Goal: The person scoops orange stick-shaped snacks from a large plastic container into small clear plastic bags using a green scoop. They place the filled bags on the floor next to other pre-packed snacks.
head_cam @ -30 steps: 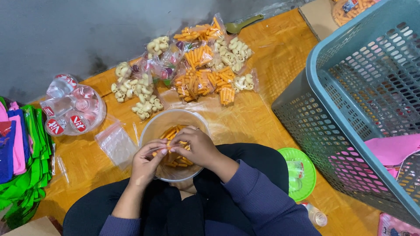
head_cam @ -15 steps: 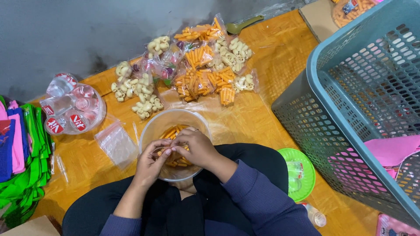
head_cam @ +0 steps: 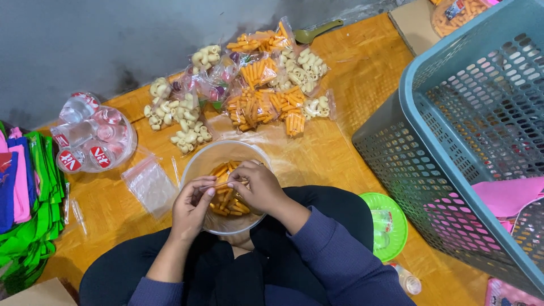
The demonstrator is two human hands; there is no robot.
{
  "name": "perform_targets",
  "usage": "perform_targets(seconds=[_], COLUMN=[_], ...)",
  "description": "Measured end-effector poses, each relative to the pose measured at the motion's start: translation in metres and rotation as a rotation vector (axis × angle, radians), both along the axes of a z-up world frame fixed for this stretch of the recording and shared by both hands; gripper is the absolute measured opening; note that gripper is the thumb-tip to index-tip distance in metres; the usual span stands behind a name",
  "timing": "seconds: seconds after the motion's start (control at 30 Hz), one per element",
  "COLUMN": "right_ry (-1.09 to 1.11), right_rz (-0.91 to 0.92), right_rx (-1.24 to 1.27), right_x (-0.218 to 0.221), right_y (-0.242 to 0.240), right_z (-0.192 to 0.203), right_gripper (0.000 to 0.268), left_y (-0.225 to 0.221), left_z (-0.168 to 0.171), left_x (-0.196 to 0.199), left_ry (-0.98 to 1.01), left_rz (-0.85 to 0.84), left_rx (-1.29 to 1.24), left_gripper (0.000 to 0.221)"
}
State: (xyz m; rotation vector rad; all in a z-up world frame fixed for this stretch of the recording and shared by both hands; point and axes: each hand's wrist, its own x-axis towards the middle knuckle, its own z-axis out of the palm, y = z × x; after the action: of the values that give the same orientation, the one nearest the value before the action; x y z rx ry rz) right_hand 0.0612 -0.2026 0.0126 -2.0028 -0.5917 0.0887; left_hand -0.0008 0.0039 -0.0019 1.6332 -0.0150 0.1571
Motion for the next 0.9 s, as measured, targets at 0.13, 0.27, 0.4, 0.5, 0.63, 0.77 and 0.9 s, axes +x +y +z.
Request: perform_targets(seconds=[0.13,0.27,0.4,0.5,0.63,0.77,0.9], right_ry=[0.003,0.011,0.009,0.004,-0.011,-0.014,-0.046], right_rz=[-0.001,-0.013,0.014,0.002,-0.01,-0.007,0.011], right_rx=[0.01,0.03,0.047,0.017,-0.02,0.029,0.057], right_x=[-0.001,-0.004,-0.006,-0.006,-0.005,-0.005,-0.009], right_y=[0.001,0.003,0.006,0.008,0.006,0.006,0.016], right_z=[0.003,0.004,0.011,0.005,-0.001,0.006,-0.002], right_gripper=[0.003,0.005,0.008,0.003,0.001,0.007,0.005], left_y=[0.001,0.003,0.0,-0.002,-0.006,-0.007,-0.011], left_z=[-0.002,-0.003,0.001,0.005,0.011,0.019,0.022], left_x=[0.0,-0.001,-0.001,-0.001,-0.002,-0.001,-0.003], left_ry=[-0.019,-0.025,-0.033,-0.028,0.007,-0.008,-0.01], left_rz=[0.035,0.068,0.075,0.068,0.056,0.08,0.074], left_rx=[-0.01,0.014,0.022,0.056,0.039,0.037,0.04], left_gripper=[0.013,0.009,0.008,0.008,0.013,0.009,0.007])
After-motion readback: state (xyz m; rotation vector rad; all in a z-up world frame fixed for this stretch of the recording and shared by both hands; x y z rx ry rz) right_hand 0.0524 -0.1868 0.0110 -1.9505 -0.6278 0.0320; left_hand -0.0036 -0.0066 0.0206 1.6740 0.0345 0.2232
